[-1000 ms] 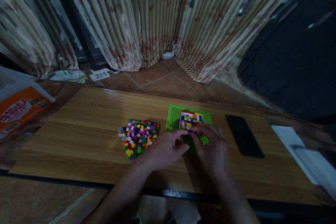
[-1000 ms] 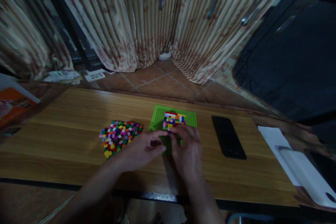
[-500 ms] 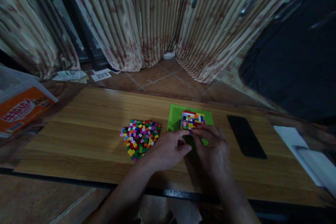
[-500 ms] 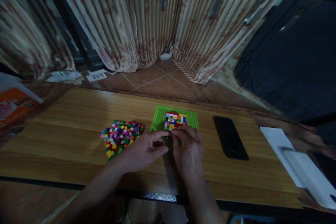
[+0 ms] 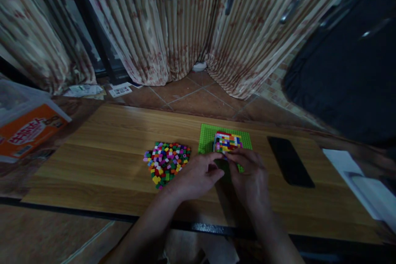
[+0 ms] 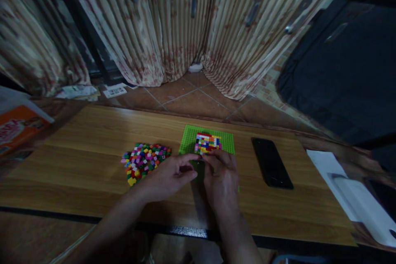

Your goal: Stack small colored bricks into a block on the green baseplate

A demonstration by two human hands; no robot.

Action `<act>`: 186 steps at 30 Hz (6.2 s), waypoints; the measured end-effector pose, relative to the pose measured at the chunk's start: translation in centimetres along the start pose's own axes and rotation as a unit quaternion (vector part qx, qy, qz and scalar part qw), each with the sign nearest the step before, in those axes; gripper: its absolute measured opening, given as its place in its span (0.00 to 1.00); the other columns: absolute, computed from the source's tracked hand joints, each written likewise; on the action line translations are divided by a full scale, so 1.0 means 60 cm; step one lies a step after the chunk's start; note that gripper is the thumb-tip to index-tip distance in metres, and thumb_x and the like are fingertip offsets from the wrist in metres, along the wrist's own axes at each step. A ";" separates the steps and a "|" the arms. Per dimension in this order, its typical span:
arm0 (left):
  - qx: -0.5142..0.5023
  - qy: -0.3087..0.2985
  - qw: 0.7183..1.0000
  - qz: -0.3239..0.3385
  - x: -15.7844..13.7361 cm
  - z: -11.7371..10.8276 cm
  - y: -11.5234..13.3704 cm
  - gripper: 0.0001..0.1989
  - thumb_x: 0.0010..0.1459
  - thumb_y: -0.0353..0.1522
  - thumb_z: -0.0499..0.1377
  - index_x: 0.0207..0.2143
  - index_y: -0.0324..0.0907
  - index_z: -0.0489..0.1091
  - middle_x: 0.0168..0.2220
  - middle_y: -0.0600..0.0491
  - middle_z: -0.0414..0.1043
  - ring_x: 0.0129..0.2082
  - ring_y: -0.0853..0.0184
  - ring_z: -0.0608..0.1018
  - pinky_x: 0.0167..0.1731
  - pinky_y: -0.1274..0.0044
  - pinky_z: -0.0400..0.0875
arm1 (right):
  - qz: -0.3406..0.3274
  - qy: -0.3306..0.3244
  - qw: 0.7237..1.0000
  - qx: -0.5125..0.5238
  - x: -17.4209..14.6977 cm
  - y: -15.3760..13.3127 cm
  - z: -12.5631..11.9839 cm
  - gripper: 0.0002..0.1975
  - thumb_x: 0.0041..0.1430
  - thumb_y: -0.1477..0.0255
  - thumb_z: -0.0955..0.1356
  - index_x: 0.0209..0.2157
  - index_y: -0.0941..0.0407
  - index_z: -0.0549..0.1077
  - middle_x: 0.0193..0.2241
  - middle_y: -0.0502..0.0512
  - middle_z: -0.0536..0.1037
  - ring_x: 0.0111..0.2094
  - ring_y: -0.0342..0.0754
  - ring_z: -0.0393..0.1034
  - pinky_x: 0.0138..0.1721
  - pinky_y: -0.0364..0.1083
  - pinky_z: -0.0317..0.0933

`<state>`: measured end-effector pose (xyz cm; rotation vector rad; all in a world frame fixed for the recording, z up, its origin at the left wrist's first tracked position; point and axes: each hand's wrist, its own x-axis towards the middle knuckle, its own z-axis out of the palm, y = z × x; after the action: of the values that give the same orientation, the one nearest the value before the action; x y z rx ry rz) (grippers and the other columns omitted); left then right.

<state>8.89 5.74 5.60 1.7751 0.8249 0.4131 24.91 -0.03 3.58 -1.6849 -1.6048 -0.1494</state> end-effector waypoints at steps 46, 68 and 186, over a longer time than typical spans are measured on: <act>-0.087 0.244 0.966 -0.024 -0.018 -0.097 -0.025 0.15 0.56 0.33 0.59 0.45 0.38 0.73 0.33 0.51 0.77 0.32 0.67 0.78 0.35 0.76 0.71 | -0.003 -0.172 0.981 0.094 -0.019 -0.117 0.084 0.11 0.62 0.78 0.62 0.32 0.56 0.75 0.34 0.56 0.73 0.38 0.49 0.67 0.42 0.48 0.64; -0.078 0.221 0.971 -0.042 -0.014 -0.088 -0.017 0.15 0.56 0.33 0.58 0.44 0.37 0.73 0.35 0.49 0.79 0.34 0.65 0.79 0.36 0.74 0.72 | 0.003 -0.101 0.990 0.096 -0.014 -0.096 0.049 0.11 0.64 0.77 0.63 0.44 0.56 0.74 0.37 0.55 0.76 0.40 0.48 0.70 0.42 0.47 0.64; 0.019 0.103 0.994 -0.024 -0.014 -0.039 -0.018 0.17 0.59 0.35 0.54 0.49 0.42 0.72 0.39 0.51 0.79 0.36 0.66 0.79 0.37 0.75 0.73 | 0.003 -0.022 0.998 0.064 0.005 -0.054 0.014 0.10 0.63 0.74 0.64 0.41 0.58 0.77 0.40 0.58 0.77 0.42 0.49 0.73 0.45 0.48 0.66</act>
<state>6.43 6.95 5.52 1.7632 1.0248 0.5595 21.77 0.38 4.63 -1.6043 -1.6068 -0.0056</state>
